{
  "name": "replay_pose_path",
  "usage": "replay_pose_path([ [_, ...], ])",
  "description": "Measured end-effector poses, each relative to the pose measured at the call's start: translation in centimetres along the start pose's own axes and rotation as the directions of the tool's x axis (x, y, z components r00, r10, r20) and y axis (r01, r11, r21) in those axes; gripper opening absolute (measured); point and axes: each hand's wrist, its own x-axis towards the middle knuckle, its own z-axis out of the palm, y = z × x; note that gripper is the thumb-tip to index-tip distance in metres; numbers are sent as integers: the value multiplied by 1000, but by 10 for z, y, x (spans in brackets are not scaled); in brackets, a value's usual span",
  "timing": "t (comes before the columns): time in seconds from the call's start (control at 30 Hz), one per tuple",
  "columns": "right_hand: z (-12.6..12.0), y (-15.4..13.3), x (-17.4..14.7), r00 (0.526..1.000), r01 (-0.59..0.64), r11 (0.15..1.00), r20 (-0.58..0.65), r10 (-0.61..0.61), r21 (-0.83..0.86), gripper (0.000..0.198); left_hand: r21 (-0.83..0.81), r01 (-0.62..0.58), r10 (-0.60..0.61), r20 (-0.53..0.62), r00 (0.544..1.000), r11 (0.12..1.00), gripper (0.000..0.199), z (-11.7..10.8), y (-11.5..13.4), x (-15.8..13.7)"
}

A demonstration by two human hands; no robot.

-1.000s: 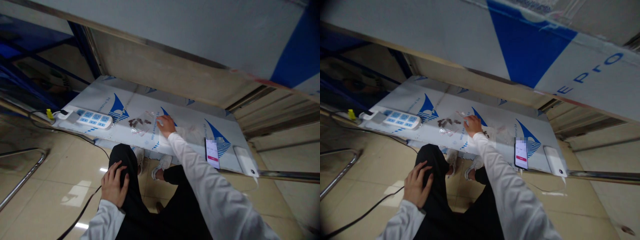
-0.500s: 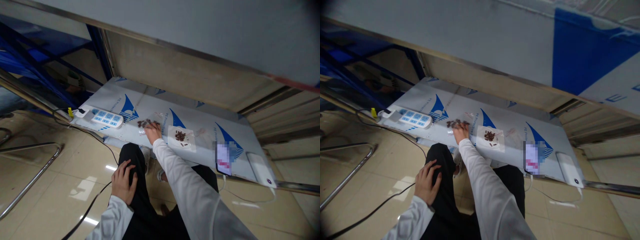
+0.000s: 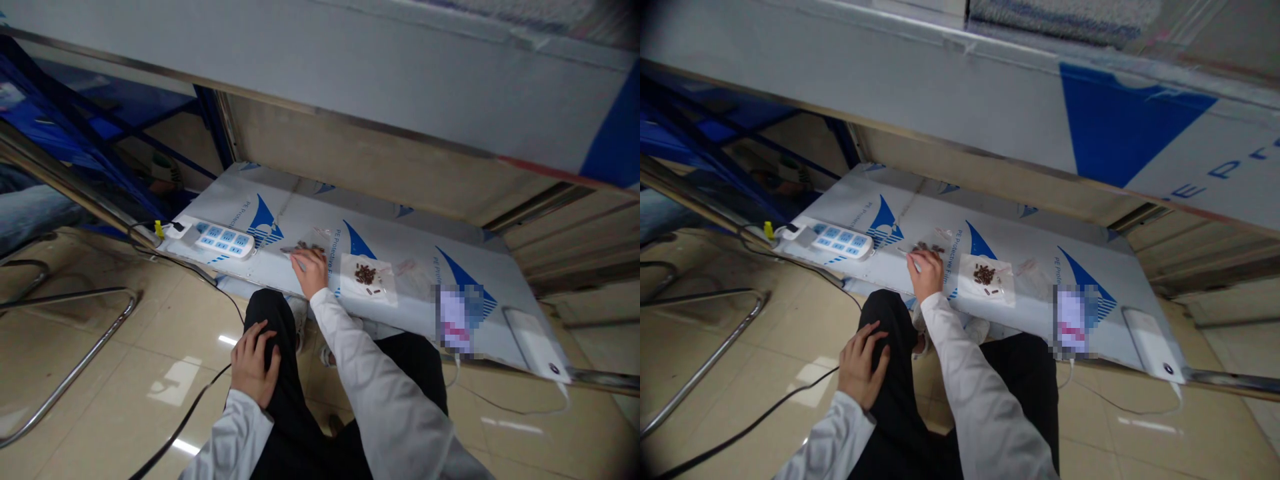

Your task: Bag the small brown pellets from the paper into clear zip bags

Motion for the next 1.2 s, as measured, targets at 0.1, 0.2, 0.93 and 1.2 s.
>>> replay_pose_path([
  [0.1, -33, -18, -34, 928, -191, 876, -208, 308, 444, 30, -119, 54, -63, -70, 996, 991, 18, -9, 9, -2],
  [0.2, -67, -34, -89, 835, -364, 609, -41, 548, 705, 27, -417, 162, -207, -64, 976, 894, 16, -29, 41, -3],
  [0.93, -125, -53, -204, 857, -435, 682, 38, 514, 588, 36, -728, 431, -5, 507, 862, 534, 30, -46, 136, 13],
  [1.2, -126, -53, -202, 843, -433, 655, 21, 537, 619, 23, -732, 447, 40, 541, 840, 514, 16, -53, 125, 22],
])
